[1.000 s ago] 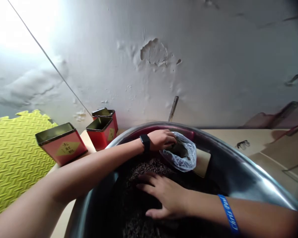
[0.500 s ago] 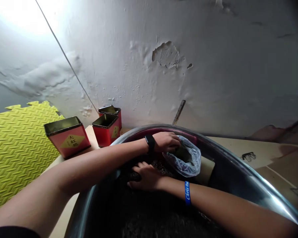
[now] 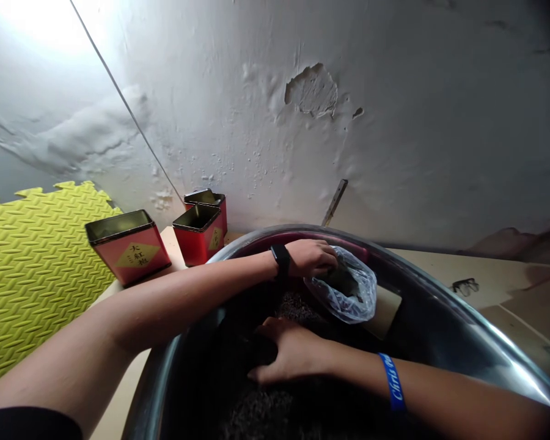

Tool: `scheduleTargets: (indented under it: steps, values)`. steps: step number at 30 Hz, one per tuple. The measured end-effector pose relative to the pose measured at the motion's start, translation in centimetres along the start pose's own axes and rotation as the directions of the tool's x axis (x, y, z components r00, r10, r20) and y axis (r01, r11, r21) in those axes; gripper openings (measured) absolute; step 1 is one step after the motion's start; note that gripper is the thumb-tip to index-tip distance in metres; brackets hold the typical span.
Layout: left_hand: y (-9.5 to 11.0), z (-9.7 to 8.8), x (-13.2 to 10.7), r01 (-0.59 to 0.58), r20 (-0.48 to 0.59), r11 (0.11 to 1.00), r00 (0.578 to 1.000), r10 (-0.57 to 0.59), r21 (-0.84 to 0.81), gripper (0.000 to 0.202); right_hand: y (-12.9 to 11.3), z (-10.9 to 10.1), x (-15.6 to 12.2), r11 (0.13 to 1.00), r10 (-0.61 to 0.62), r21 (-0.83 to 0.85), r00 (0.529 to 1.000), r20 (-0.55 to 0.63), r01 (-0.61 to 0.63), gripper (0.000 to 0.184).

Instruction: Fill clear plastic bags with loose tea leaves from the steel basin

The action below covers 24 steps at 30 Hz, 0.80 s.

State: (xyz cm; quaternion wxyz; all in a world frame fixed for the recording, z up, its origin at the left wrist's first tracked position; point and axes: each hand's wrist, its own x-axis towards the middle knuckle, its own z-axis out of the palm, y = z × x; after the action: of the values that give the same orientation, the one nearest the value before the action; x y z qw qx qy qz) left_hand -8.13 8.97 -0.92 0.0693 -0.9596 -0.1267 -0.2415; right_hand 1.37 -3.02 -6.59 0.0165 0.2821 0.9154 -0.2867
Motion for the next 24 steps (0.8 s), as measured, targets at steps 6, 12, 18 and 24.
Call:
scheduleTargets:
  steps: [6, 12, 18, 24]
  values:
    - [0.1, 0.0, 0.0, 0.026, 0.008, 1.0, 1.0, -0.026, -0.011, 0.018, -1.0, -0.6, -2.5, 0.992, -0.068, 0.109, 0.997, 0.03, 0.064, 0.063]
    - [0.1, 0.0, 0.0, 0.025, 0.015, 1.0, 1.0, -0.024, -0.018, 0.018, -1.5, -0.8, -4.3, 0.995, -0.021, 0.101, 0.993, 0.115, 0.01, 0.07]
    - [0.2, -0.3, 0.0, 0.037, 0.034, 0.999, 0.999, -0.037, -0.021, 0.019, -1.8, -0.5, -5.5, 0.999, 0.033, 0.023, 0.986, 0.164, -0.037, 0.075]
    - [0.4, -0.5, 0.1, 0.045, 0.054, 0.999, 0.998, -0.044, -0.028, 0.018, -1.9, -0.4, -7.0, 0.999, 0.021, 0.023, 0.986, 0.164, -0.025, 0.068]
